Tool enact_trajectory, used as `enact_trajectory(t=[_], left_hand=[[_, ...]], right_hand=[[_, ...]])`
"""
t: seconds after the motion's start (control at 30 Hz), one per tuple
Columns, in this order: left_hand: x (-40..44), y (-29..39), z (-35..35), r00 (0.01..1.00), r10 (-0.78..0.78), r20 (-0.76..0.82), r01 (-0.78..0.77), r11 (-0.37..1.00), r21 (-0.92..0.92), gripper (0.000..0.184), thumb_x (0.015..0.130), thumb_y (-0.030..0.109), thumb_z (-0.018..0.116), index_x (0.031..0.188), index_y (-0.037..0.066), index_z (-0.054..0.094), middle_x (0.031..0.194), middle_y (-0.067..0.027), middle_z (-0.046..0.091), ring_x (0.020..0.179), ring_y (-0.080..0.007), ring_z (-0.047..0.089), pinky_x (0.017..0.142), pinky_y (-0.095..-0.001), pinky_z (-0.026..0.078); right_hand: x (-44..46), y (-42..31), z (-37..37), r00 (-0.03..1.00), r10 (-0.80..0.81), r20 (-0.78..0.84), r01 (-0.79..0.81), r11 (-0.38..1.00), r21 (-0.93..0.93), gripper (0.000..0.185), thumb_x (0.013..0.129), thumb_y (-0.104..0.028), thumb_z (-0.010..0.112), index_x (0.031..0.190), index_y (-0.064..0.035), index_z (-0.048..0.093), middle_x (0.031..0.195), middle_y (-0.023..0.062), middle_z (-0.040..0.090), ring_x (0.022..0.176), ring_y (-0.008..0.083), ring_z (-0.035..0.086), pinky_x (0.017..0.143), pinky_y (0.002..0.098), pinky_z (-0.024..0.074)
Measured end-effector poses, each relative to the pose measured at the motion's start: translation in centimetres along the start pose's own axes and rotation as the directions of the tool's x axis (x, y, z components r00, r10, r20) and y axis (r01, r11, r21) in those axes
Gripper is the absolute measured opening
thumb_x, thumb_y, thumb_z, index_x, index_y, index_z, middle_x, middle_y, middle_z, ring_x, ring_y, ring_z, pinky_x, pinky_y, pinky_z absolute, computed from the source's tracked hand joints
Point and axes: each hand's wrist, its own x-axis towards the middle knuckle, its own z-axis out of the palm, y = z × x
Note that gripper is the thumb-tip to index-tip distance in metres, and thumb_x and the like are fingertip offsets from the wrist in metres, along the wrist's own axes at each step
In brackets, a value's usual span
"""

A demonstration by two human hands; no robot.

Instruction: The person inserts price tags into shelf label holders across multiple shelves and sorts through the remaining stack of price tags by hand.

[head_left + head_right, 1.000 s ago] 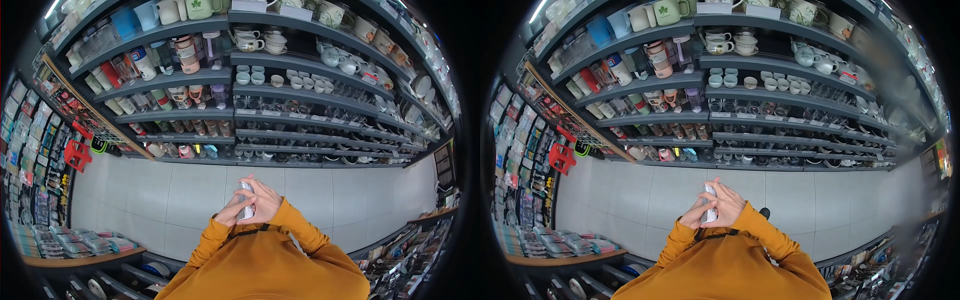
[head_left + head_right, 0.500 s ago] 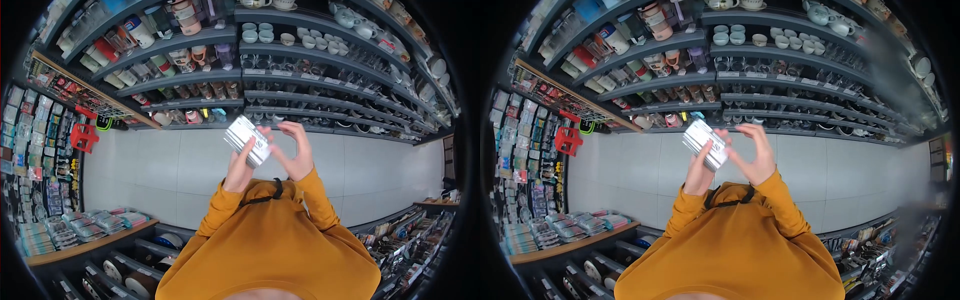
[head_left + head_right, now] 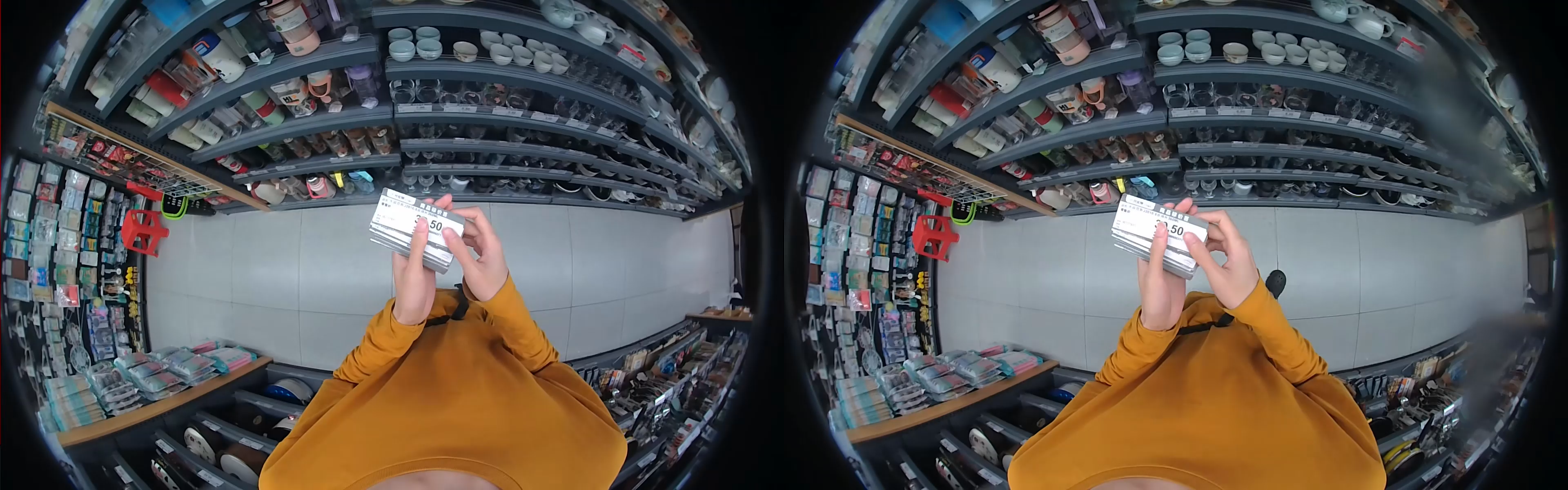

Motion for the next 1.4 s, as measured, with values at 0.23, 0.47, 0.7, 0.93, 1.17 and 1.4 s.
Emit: enact_trajectory(t=[0.23,0.47,0.7,0.93,1.17,1.4], left_hand=[[0.4,-0.4,-1.2,0.994,0.106,-0.023,-0.092,0.939,0.331,0.034,0.098,0.022,0.046,0.121,-0.003,0.050,0.120,-0.0096,0.057,0.103,-0.0140,0.053,0.089,-0.0281,0.042],[1.1,1.1,-1.5,0.997,0.015,0.079,-0.051,0.875,0.481,0.034,0.095,0.017,0.050,0.124,0.000,0.051,0.120,-0.0065,0.057,0.085,-0.0036,0.050,0.058,-0.0194,0.036],[2.2,0.2,-1.1,0.995,-0.038,0.087,0.018,0.975,0.223,0.043,0.094,0.013,0.051,0.135,0.003,0.041,0.133,-0.0085,0.051,0.096,-0.0072,0.055,0.074,-0.0193,0.044],[2.6,0.1,-3.4,0.982,-0.107,0.153,0.064,0.963,0.263,0.033,0.092,0.013,0.054,0.124,0.005,0.048,0.131,-0.0110,0.050,0.091,-0.0095,0.060,0.052,-0.0178,0.048],[2.7,0.2,-1.7,0.994,-0.099,0.051,0.085,0.970,0.230,0.032,0.094,0.016,0.052,0.123,0.003,0.045,0.129,-0.0140,0.051,0.098,-0.0167,0.061,0.058,-0.0223,0.056],[3.0,0.8,-1.7,0.974,-0.174,0.142,0.164,0.983,0.079,0.037,0.096,0.018,0.047,0.129,0.004,0.039,0.129,-0.0143,0.051,0.111,-0.0227,0.057,0.079,-0.0350,0.058]], right_hand=[[0.4,0.2,-0.1,1.000,0.021,0.020,-0.023,0.995,0.097,0.028,0.092,-0.008,0.057,0.117,0.0014,0.048,0.109,0.0120,0.062,0.101,0.0146,0.059,0.082,0.0271,0.0481],[1.4,0.0,-2.5,0.995,0.020,0.094,-0.032,0.991,0.133,0.027,0.090,-0.002,0.058,0.116,0.0020,0.050,0.119,0.0115,0.053,0.104,0.0150,0.057,0.079,0.0269,0.0501],[1.9,-1.6,-2.6,0.987,0.099,0.130,-0.124,0.971,0.206,0.031,0.088,0.002,0.058,0.119,0.0033,0.050,0.118,0.0111,0.052,0.106,0.0192,0.057,0.086,0.0304,0.0495],[1.9,-0.4,-2.4,0.983,0.076,0.166,-0.101,0.984,0.144,0.033,0.089,0.002,0.056,0.121,0.0029,0.048,0.121,0.0154,0.053,0.105,0.0192,0.058,0.084,0.0286,0.0503],[1.9,-0.7,-2.6,0.987,0.112,0.115,-0.126,0.985,0.120,0.036,0.088,-0.002,0.061,0.121,0.0007,0.047,0.117,0.0144,0.057,0.087,0.0151,0.064,0.072,0.0251,0.0515],[2.2,-1.0,-2.7,1.000,0.025,0.015,-0.026,0.993,0.114,0.036,0.087,-0.003,0.063,0.118,0.0007,0.048,0.116,0.0133,0.057,0.082,0.0133,0.064,0.068,0.0242,0.0515]])
